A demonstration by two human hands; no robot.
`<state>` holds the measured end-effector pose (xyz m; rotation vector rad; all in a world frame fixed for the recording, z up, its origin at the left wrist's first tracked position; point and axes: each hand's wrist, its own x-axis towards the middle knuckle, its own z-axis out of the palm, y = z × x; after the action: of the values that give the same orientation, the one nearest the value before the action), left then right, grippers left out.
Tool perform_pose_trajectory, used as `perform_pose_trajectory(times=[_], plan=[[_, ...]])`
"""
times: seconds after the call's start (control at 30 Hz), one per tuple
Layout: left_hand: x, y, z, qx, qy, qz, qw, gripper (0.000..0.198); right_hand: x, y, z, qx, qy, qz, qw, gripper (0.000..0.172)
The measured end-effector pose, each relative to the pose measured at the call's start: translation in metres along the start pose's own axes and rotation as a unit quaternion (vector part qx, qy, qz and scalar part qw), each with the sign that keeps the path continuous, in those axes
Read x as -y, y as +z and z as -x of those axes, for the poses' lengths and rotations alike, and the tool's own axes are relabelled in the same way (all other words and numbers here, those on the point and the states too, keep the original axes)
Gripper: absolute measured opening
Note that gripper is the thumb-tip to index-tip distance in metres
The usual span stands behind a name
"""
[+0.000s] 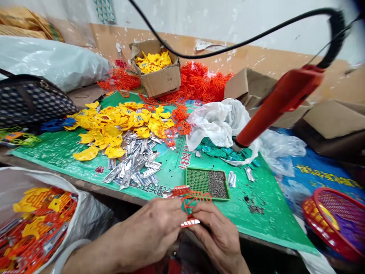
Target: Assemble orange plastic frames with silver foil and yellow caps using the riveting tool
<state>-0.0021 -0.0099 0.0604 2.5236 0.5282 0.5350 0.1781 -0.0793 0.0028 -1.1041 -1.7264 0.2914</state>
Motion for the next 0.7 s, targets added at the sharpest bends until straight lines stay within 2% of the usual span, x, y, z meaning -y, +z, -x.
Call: perform_pose_trajectory(times=[0.1, 0.27, 0.37, 0.47, 0.53, 0.6, 0.67, 0.7], plan=[[0.004, -0.001, -0.003, 0.036, -0.026, 0.094, 0.995, 0.024, 0.003, -0.004, -0.007, 0.018, 0.005, -0.051, 0.999, 0.008], [0.008, 0.013, 0.005, 0.037, -0.107, 0.116, 0.987, 0.019, 0.001, -0.002, -0.013, 0.047, 0.030, -0.108, 0.993, 0.005], [0.009, 0.021, 0.006, 0.018, -0.144, 0.154, 0.977, 0.017, -0.005, 0.002, -0.014, 0.052, 0.057, -0.139, 0.987, 0.004], [0.009, 0.025, 0.002, -0.020, -0.186, 0.237, 0.953, 0.020, -0.008, 0.010, -0.015, 0.042, 0.098, -0.154, 0.982, 0.005], [0.010, 0.025, -0.001, -0.038, -0.236, 0.315, 0.919, 0.021, -0.009, 0.011, -0.016, 0.034, 0.125, -0.166, 0.978, 0.012], [0.012, 0.025, -0.001, -0.054, -0.302, 0.407, 0.861, 0.019, -0.011, 0.005, -0.018, 0.002, 0.154, -0.166, 0.974, 0.023], [0.017, 0.026, 0.001, -0.070, -0.369, 0.484, 0.790, 0.019, -0.018, -0.012, -0.025, -0.086, 0.177, -0.124, 0.973, 0.028], [0.020, 0.026, 0.003, -0.080, -0.396, 0.509, 0.760, 0.022, -0.025, -0.024, -0.031, -0.161, 0.180, -0.076, 0.967, 0.028]])
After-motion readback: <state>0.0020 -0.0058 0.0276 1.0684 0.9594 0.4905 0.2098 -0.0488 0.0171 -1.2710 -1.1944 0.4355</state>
